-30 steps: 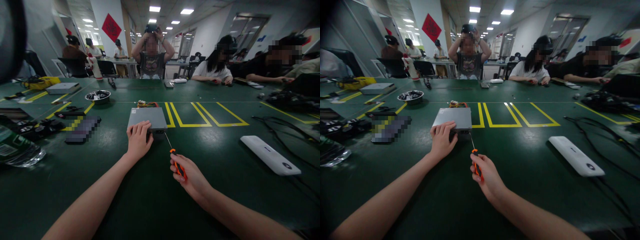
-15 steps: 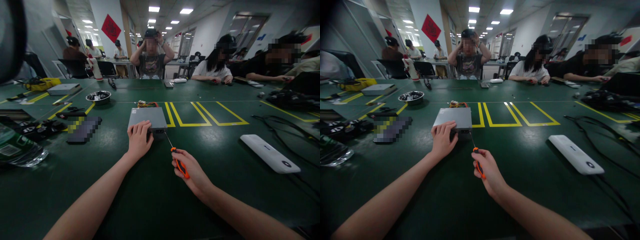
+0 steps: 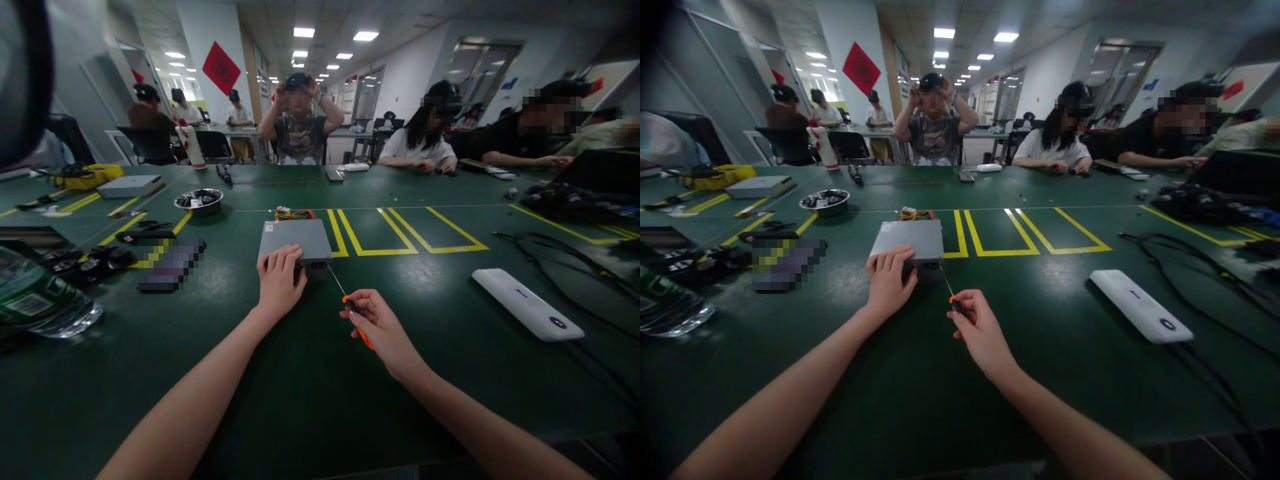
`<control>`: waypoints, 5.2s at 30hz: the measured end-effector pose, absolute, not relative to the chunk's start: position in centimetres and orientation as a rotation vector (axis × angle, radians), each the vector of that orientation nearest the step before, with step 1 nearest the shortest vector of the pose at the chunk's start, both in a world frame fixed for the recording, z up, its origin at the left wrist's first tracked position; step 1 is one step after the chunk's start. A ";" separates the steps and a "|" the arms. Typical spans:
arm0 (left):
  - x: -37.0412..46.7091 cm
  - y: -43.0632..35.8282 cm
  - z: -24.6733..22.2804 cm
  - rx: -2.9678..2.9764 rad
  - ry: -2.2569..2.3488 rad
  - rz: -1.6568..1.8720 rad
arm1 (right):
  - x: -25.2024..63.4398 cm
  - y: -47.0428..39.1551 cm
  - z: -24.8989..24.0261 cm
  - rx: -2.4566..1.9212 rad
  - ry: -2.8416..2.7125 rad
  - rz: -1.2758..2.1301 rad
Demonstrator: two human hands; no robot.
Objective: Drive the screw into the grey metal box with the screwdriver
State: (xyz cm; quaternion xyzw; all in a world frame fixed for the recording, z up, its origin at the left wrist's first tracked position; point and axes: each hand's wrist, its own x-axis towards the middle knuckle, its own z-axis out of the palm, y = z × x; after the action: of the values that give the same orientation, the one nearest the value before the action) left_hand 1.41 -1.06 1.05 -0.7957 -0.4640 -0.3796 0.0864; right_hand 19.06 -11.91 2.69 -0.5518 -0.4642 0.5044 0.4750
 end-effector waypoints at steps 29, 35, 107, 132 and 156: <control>1.4 -1.0 0.8 -2.363 -1.416 -1.103 | 20.4 -11.4 3.4 -0.957 -2.370 -0.455; 1.4 -1.0 0.9 -2.356 -1.419 -1.094 | 22.2 -11.3 2.8 -0.878 -2.448 -0.067; 5.1 -0.9 1.6 -2.264 -1.547 -1.008 | 22.4 -11.1 2.0 -0.738 -2.307 -0.373; -0.1 -1.4 1.1 -2.419 -1.313 -0.854 | 20.4 -10.4 1.6 -0.616 -2.389 -0.380; 0.1 -1.0 0.5 -2.393 -1.302 -0.904 | 20.0 -10.8 1.3 -0.593 -2.504 -0.422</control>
State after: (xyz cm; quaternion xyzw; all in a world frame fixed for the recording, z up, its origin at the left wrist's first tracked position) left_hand 0.14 -1.00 0.45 -0.8261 -0.4494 -0.3121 0.1351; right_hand 19.97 -10.77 1.28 -0.2192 -0.9263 -0.1559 0.2639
